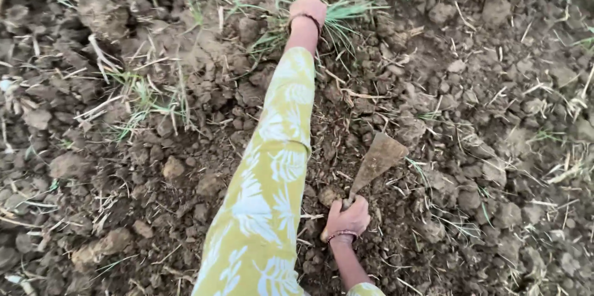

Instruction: The recorder is weeding in the field using a small hand trowel.

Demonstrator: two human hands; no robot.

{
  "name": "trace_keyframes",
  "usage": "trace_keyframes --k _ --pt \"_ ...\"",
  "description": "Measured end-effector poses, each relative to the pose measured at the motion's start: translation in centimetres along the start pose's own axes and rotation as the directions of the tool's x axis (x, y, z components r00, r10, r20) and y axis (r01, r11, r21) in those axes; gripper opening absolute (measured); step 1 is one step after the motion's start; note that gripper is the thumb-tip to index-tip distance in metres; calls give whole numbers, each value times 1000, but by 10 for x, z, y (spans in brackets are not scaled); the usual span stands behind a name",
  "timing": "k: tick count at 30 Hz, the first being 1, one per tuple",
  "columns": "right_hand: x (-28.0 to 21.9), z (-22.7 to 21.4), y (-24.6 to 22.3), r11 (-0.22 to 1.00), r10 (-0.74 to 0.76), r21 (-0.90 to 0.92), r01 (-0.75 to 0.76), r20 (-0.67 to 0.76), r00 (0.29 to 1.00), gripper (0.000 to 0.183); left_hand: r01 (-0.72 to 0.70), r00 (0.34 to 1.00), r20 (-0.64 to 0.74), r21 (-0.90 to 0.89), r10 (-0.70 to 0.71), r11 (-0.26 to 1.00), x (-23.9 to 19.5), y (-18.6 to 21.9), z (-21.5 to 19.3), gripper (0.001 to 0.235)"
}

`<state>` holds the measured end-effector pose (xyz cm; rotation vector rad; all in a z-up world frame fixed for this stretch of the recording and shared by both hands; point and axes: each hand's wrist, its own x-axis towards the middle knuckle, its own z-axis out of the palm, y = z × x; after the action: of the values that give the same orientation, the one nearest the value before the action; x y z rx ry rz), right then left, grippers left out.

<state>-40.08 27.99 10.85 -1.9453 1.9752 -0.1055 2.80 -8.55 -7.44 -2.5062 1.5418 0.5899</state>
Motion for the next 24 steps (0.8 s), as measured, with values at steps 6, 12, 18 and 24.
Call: trace_keyframes --k 6,12,18,24 --pt "1 -5 -7 1000 31 3 -31 26 999 45 98 991 82 78 -105 992 40 2 44 32" --pt "2 -9 -9 999 50 -23 -48 52 997 44 -52 991 132 390 0 919 31 1 35 28" --pt "2 -7 -8 1000 17 -9 -17 22 1000 44 -47 970 242 300 -28 953 -19 -19 -40 31" --pt "4 -8 -6 998 49 -31 -48 52 997 45 -34 993 121 150 16 988 -62 -19 -71 25"
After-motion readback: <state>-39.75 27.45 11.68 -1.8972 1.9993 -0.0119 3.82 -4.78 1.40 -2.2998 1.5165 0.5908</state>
